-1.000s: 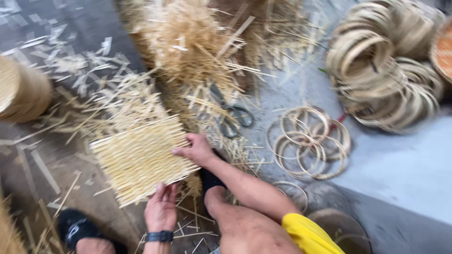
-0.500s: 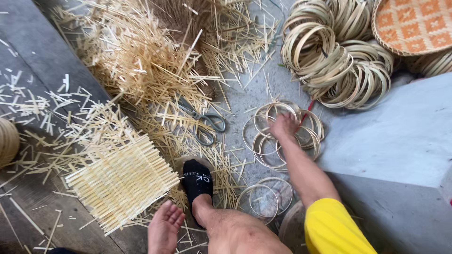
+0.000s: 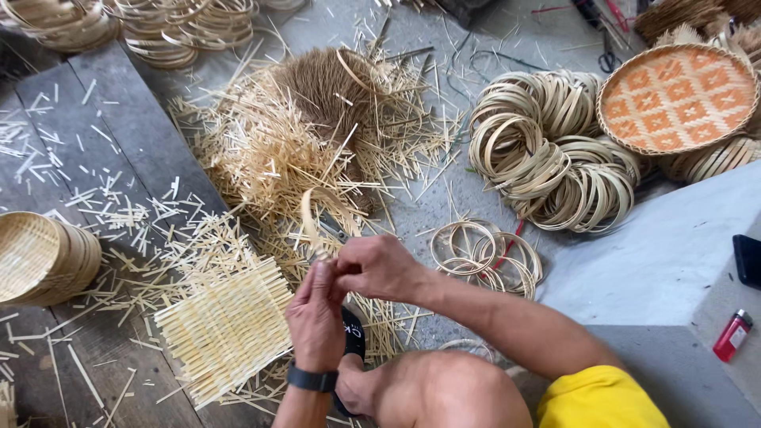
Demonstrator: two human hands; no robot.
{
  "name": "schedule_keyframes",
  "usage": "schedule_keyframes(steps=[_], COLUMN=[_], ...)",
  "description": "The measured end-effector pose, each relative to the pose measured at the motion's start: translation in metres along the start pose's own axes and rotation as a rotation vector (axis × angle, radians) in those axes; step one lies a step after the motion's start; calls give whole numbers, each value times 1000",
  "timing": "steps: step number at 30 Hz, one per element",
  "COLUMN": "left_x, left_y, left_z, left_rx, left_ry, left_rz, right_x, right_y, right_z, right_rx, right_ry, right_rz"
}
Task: The person sits on the floor and repeatedly assembles small round bamboo baskets. They place a woven bamboo mat over a circular frame, press it into a wooden mold, and trim the excess mat with shears. Finished baskets are stacked nearby.
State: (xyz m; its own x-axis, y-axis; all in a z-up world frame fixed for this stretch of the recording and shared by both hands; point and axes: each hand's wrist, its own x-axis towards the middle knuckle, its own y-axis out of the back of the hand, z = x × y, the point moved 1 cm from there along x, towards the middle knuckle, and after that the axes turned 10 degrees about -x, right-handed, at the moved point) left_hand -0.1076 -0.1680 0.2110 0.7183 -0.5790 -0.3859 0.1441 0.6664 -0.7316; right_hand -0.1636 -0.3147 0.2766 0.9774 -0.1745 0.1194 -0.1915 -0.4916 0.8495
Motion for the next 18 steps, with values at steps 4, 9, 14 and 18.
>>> schedule_keyframes(steps=[4,9,14,18], left_x=[-13,-34,-43,-43], left_y=[13,27,22,32], left_z=[43,96,145,156], left_rx=[5,-119,95,173], left_ry=[-49,153,290,353], left_rz=[-142,-99,13,31], right_x=[25,50,53,45], right_y=[40,36,3,-19], right_z=[-43,-64,-100,-138], right_rx=[-511,-292,-218,-304], right_ry=[496,592,699,758], right_rz=[310,168,90,212])
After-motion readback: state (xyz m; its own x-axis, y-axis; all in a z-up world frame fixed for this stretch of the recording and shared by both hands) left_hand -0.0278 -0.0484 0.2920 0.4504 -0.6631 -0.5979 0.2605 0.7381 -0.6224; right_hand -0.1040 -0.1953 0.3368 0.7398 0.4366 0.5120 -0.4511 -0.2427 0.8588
